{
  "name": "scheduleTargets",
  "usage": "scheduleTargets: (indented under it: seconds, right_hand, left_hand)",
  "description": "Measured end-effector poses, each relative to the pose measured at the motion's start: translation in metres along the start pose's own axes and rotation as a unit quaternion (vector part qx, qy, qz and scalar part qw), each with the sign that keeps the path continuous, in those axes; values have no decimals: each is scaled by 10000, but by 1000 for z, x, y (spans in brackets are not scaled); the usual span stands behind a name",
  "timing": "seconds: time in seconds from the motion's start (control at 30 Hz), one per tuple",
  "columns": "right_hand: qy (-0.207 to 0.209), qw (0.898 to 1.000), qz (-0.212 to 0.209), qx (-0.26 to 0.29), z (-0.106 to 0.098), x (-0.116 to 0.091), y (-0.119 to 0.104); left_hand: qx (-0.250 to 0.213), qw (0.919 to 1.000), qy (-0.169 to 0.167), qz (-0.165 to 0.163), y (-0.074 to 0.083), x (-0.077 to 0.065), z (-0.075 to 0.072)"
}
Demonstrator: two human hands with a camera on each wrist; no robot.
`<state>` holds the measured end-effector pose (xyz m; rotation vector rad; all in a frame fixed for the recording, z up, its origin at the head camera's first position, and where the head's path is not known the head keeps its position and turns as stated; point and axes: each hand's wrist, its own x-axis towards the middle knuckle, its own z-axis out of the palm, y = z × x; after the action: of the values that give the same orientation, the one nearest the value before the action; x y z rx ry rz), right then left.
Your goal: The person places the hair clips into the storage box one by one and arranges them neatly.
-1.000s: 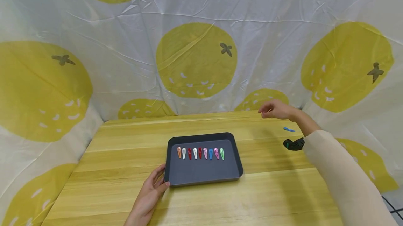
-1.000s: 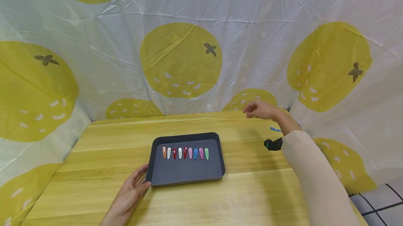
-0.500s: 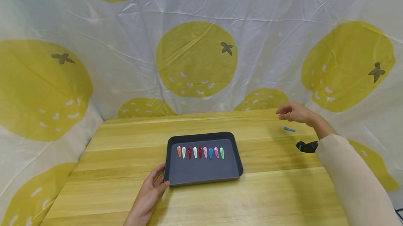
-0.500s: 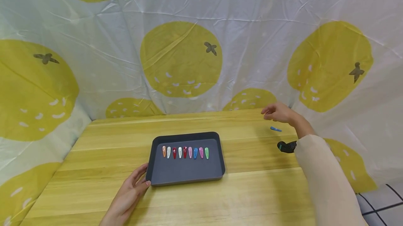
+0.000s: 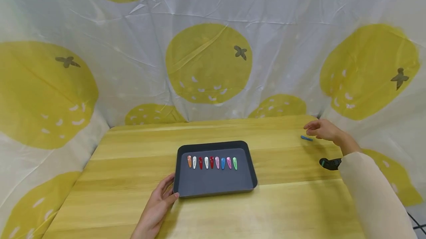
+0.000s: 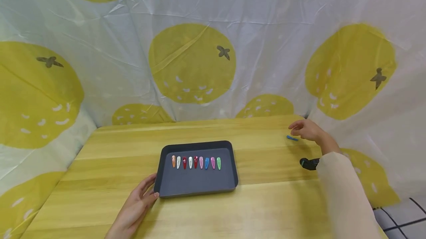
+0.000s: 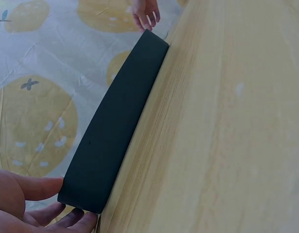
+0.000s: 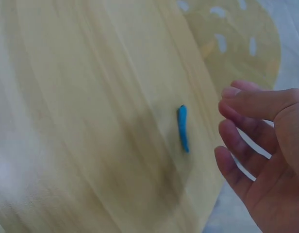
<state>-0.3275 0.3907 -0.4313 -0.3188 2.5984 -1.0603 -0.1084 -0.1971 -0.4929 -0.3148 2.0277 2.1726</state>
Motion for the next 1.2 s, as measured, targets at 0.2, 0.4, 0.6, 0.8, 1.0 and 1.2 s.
scheduleTargets:
  seconds: [0.2, 0.4, 0.6, 0.8, 1.0, 1.2]
  right_hand:
    - [263, 9996, -4, -138, 13, 0, 15]
    - [507, 9985, -8, -207, 28, 2, 29]
    - [827, 9956, 102, -426, 45, 8, 40]
    - [1052, 9920, 34, -694, 50, 15, 43]
    - [1085, 9917, 98, -687, 51, 17, 38]
    - [1165, 9897, 60, -828, 50, 14, 37]
  left_hand:
    - [32, 10000, 35, -60, 0, 1, -2]
    - [52, 10000, 62, -47, 0, 2, -1]
    - [50, 10000, 52, -20, 0, 1, -1]
    - [44, 10000, 43, -70, 1, -1, -1]
    - [41, 9999, 56, -87, 1, 0, 0]
    - [34, 10000, 28, -34, 0, 1, 0]
